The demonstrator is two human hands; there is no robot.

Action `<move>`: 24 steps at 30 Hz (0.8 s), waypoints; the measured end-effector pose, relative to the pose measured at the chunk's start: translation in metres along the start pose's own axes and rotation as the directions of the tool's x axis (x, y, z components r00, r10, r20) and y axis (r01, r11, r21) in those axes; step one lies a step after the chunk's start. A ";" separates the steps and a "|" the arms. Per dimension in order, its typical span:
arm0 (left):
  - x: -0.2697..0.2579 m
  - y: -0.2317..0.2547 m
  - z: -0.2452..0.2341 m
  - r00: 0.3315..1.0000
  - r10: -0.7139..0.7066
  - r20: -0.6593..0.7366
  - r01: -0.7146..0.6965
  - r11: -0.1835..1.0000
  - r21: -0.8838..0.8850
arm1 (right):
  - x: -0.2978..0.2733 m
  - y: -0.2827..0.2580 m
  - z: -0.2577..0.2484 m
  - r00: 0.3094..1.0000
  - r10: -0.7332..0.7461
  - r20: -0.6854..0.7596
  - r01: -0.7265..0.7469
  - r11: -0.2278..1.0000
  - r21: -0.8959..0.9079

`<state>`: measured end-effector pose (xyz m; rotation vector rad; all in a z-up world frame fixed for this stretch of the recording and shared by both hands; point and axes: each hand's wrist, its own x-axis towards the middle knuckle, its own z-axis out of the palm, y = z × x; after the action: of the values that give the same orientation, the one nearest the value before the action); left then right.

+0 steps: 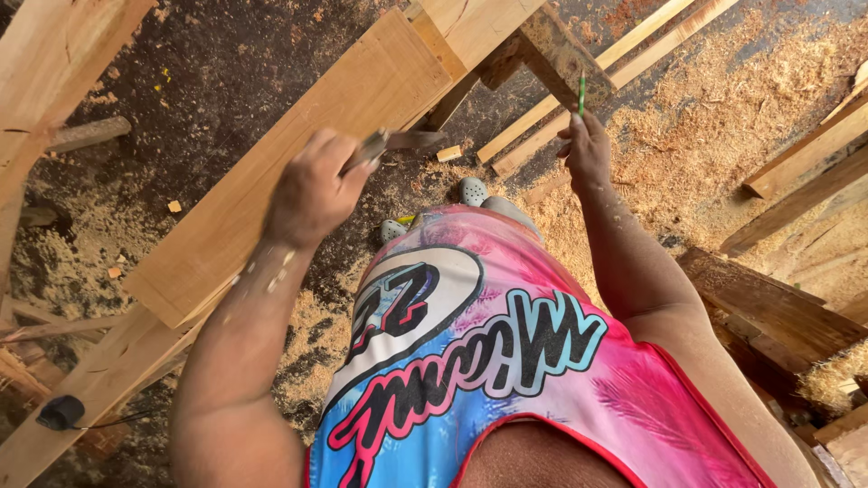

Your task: The person marks lines on wood boards using a measuring square and a pencil. They align the square with the edges of multiple wood pieces and draw lines across them.

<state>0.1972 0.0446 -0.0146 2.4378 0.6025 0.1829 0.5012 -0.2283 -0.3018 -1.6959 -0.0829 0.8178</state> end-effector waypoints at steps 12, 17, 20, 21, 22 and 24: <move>0.053 -0.057 0.088 0.997 0.066 0.047 -0.072 0.986 0.148 | -0.051 -0.050 0.023 0.907 0.141 0.396 -0.056 0.974 -0.220; 0.047 -0.061 0.099 0.992 0.116 -0.048 -0.105 0.976 0.189 | -0.057 -0.062 0.035 0.807 0.106 0.581 -0.024 0.989 -0.148; 0.045 -0.061 0.098 0.993 0.112 -0.048 -0.101 0.975 0.196 | -0.056 -0.064 0.041 0.797 0.122 0.592 -0.062 0.991 -0.122; 0.045 -0.061 0.099 0.993 0.112 -0.049 -0.101 0.976 0.192 | -0.054 -0.064 0.042 0.803 0.132 0.581 -0.056 0.988 -0.147; 0.045 -0.060 0.099 0.992 0.112 -0.050 -0.100 0.977 0.189 | -0.054 -0.065 0.042 0.810 0.141 0.569 -0.050 0.984 -0.172; 0.043 -0.057 0.099 0.991 0.115 -0.067 -0.101 0.979 0.179 | -0.053 -0.065 0.042 0.819 0.161 0.551 -0.051 0.977 -0.208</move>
<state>0.2403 0.0521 -0.1293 2.6468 0.5396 0.2794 0.4616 -0.1979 -0.2225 -1.5836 -0.4905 1.4217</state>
